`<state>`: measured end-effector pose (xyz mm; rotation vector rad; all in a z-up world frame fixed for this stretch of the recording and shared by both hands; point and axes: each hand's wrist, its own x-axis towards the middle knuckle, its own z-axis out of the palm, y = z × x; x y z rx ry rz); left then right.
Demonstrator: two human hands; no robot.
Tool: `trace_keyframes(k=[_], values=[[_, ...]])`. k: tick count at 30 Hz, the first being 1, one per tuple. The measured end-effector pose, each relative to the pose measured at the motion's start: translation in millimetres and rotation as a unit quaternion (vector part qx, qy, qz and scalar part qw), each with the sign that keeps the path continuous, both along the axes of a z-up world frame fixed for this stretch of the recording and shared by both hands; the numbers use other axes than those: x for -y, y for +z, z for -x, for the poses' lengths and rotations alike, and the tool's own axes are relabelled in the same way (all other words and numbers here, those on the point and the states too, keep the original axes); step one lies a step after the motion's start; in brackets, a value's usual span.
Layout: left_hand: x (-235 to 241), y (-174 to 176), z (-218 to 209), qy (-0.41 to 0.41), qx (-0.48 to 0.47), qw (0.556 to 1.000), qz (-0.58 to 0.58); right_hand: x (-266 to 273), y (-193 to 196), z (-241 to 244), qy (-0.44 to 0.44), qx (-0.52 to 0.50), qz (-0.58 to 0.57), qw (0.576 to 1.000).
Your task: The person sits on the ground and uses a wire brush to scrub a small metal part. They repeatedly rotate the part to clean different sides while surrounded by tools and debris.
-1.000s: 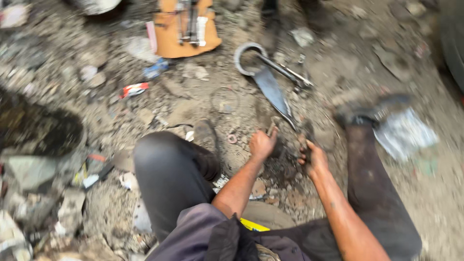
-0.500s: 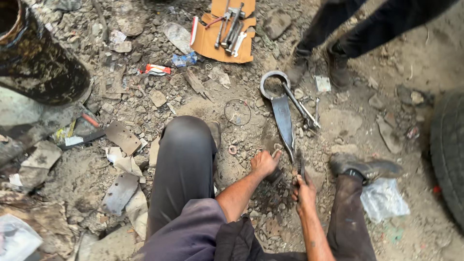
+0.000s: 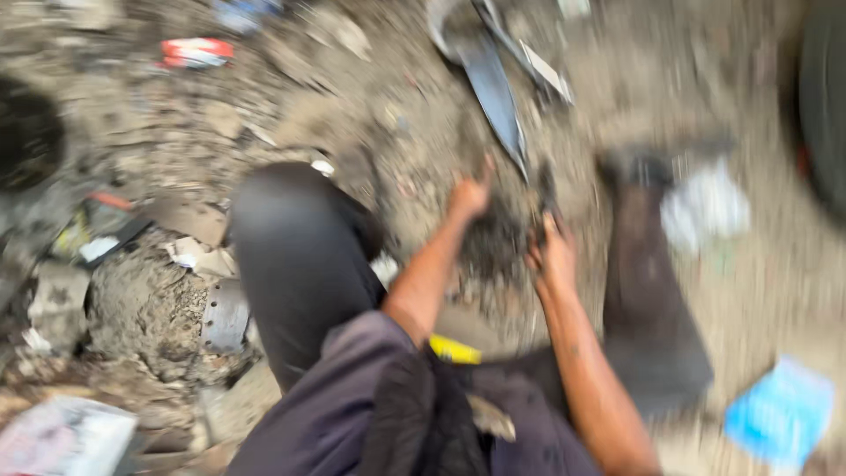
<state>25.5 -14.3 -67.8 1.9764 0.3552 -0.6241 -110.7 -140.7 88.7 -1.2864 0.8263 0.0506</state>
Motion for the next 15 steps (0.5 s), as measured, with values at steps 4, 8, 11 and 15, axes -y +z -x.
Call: trace_keyframes(k=[4, 8, 11, 15], values=[[-9, -19, -11, 0.027, -0.097, 0.99, 0.094, -32, 12, 28, -0.005, -0.044, 0.055, 0.997], [-17, -17, -14, 0.024, -0.137, 0.975, 0.174, -52, 8, 50, 0.075, -0.053, 0.192, 0.977], [-17, -19, 1, 0.031, -0.12, 0.971, 0.204, -69, -21, 60, 0.156, 0.004, 0.354, 0.922], [-18, -16, -1, 0.028, -0.074, 0.979, 0.186, -59, -48, -8, 0.195, -0.014, 0.382, 0.903]])
